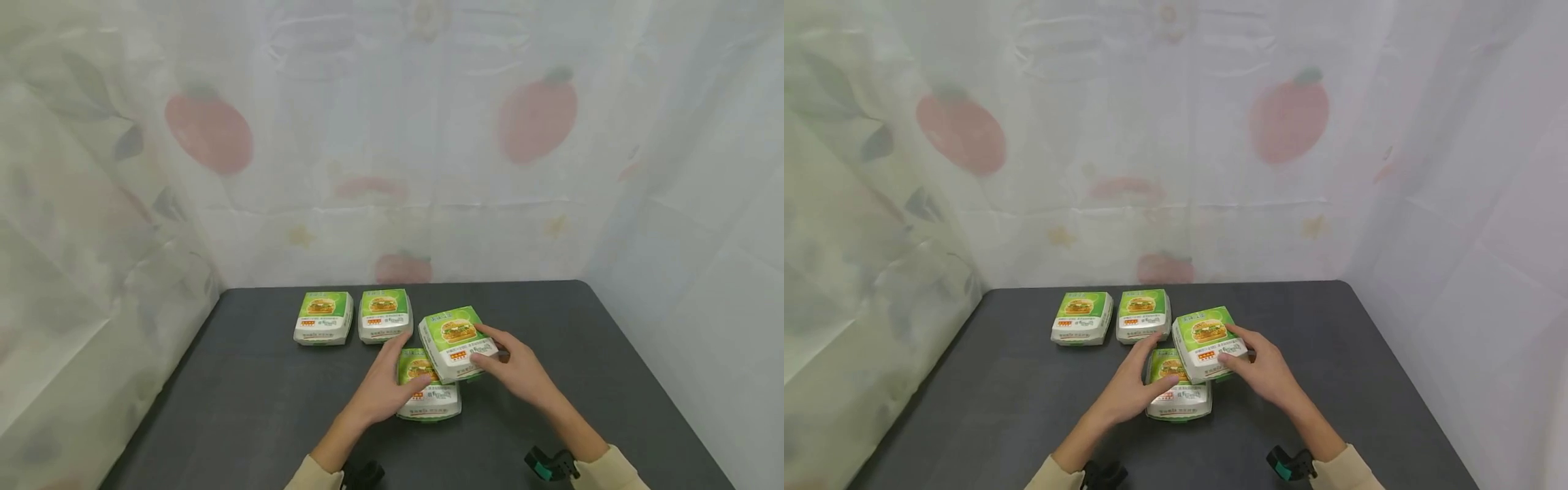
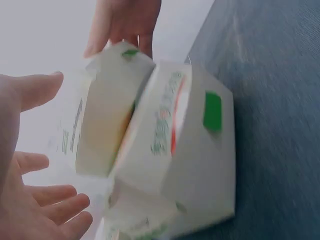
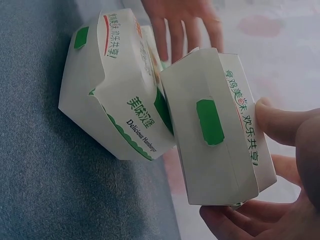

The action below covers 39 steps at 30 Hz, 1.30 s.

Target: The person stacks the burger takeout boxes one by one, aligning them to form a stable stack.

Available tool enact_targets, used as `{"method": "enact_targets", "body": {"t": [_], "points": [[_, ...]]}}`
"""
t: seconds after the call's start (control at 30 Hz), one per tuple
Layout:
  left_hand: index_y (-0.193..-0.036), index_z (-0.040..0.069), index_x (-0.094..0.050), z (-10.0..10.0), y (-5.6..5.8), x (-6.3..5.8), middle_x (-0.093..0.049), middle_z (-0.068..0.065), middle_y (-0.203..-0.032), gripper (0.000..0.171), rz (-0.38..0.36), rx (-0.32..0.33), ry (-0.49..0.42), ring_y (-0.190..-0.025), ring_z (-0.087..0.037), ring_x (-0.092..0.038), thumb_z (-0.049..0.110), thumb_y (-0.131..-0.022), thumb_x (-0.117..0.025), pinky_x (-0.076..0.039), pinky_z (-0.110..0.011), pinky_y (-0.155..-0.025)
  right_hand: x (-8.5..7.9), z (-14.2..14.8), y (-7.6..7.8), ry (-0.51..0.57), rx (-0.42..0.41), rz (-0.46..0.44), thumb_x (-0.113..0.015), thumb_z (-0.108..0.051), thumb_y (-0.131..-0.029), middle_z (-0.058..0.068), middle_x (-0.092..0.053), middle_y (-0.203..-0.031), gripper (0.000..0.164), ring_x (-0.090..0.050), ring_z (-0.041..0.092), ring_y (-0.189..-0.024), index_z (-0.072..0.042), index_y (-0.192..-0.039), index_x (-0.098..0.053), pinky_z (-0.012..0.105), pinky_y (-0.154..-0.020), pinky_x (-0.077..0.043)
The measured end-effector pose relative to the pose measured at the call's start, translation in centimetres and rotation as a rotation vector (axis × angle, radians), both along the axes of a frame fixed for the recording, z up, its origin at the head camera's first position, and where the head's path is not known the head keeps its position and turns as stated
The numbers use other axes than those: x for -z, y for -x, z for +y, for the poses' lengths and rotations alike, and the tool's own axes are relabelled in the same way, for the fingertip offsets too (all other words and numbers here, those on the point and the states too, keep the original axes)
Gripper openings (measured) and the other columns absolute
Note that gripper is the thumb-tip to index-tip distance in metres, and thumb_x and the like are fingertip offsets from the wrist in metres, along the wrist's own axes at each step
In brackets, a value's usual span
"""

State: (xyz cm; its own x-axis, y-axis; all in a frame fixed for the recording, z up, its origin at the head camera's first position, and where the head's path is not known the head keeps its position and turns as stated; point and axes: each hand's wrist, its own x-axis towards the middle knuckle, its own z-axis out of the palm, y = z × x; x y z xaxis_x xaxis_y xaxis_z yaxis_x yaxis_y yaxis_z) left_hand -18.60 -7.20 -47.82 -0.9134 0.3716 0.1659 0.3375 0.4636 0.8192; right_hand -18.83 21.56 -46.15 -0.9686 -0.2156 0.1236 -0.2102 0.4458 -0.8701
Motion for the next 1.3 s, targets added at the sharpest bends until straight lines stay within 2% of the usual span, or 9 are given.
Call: {"method": "enact_targets", "body": {"t": [0.23,0.37,0.5,0.67,0.8,0.9,1.03,1.17,1.3], "points": [[-0.163,0.028,-0.024,1.8,0.2,-0.5,-0.02,-0.007,-0.167,0.092,-0.031,0.017,0.017,-0.15,-0.037,-0.027,0.06,-0.09,-0.07,-0.036,-0.068,-0.106,-0.2,-0.3,-0.3,0.001,-0.002,0.003,-0.074,-0.034,-0.096,0.016,-0.061,-0.127,0.07,-0.068,0.019,-0.097,-0.008,-0.154,-0.044,0.03,-0.073,-0.056],[-0.164,0.025,-0.024,2.1,0.3,-0.4,-0.019,-0.008,-0.167,0.094,-0.029,0.019,0.028,-0.149,-0.038,-0.029,0.061,-0.09,-0.07,-0.038,-0.066,-0.105,-0.3,-0.6,-0.5,0.008,0.01,-0.01,-0.074,-0.035,-0.095,0.016,-0.061,-0.127,0.071,-0.068,0.02,-0.096,-0.008,-0.154,-0.044,0.03,-0.073,-0.056],[-0.163,0.021,-0.025,2.0,0.2,-0.6,-0.02,-0.012,-0.166,0.093,-0.031,0.019,-0.005,-0.146,-0.037,-0.034,0.056,-0.091,-0.071,-0.04,-0.06,-0.106,-0.4,-0.9,-0.8,0.006,0.025,0.001,-0.075,-0.034,-0.094,0.017,-0.061,-0.129,0.072,-0.068,0.025,-0.104,-0.008,-0.153,-0.044,0.03,-0.079,-0.056],[-0.162,0.016,-0.027,1.3,0.4,-1.0,-0.024,-0.011,-0.165,0.088,-0.027,0.055,-0.095,-0.142,-0.03,-0.04,0.045,-0.094,-0.074,-0.042,-0.051,-0.11,-0.7,-1.5,-1.2,-0.002,0.036,0.048,-0.077,-0.034,-0.093,0.017,-0.059,-0.134,0.073,-0.064,0.028,-0.115,-0.007,-0.153,-0.044,0.032,-0.088,-0.055],[-0.162,0.013,-0.027,0.3,0.5,-1.3,-0.027,-0.011,-0.162,0.085,-0.024,0.098,-0.156,-0.142,-0.031,-0.04,0.036,-0.095,-0.075,-0.042,-0.049,-0.11,-0.9,-2.0,-1.6,0.03,0.032,0.065,-0.078,-0.034,-0.092,0.016,-0.057,-0.137,0.073,-0.061,0.03,-0.12,-0.007,-0.152,-0.045,0.035,-0.091,-0.055],[-0.162,0.014,-0.026,-0.7,0.6,-1.4,-0.028,-0.011,-0.162,0.083,-0.029,0.126,-0.178,-0.143,-0.032,-0.04,0.03,-0.096,-0.074,-0.042,-0.047,-0.111,-0.9,-2.4,-1.9,0.075,0.022,0.074,-0.079,-0.031,-0.092,0.015,-0.055,-0.139,0.071,-0.059,0.032,-0.122,-0.009,-0.151,-0.047,0.036,-0.093,-0.055],[-0.162,0.017,-0.027,-2.0,0.6,-1.6,-0.027,-0.009,-0.163,0.081,-0.04,0.146,-0.181,-0.144,-0.031,-0.039,0.026,-0.096,-0.074,-0.042,-0.043,-0.111,-0.8,-3.0,-2.2,0.15,0.0,0.07,-0.079,-0.027,-0.091,0.014,-0.052,-0.142,0.068,-0.056,0.034,-0.126,-0.009,-0.149,-0.048,0.031,-0.093,-0.055],[-0.162,0.021,-0.029,-3.1,0.5,-1.7,-0.026,-0.007,-0.164,0.08,-0.055,0.156,-0.203,-0.145,-0.03,-0.037,0.024,-0.096,-0.074,-0.043,-0.045,-0.11,-0.7,-3.6,-2.5,0.208,-0.017,0.05,-0.08,-0.024,-0.091,0.014,-0.051,-0.141,0.067,-0.055,0.035,-0.126,-0.009,-0.148,-0.05,0.029,-0.092,-0.055],[-0.162,0.022,-0.03,-3.8,0.5,-1.3,-0.026,-0.004,-0.165,0.079,-0.074,0.182,-0.252,-0.145,-0.029,-0.036,0.019,-0.096,-0.074,-0.043,-0.047,-0.11,-0.3,-4.1,-2.8,0.23,-0.021,0.032,-0.082,-0.024,-0.089,0.013,-0.051,-0.139,0.067,-0.054,0.034,-0.126,-0.01,-0.147,-0.051,0.029,-0.092,-0.055]]}}
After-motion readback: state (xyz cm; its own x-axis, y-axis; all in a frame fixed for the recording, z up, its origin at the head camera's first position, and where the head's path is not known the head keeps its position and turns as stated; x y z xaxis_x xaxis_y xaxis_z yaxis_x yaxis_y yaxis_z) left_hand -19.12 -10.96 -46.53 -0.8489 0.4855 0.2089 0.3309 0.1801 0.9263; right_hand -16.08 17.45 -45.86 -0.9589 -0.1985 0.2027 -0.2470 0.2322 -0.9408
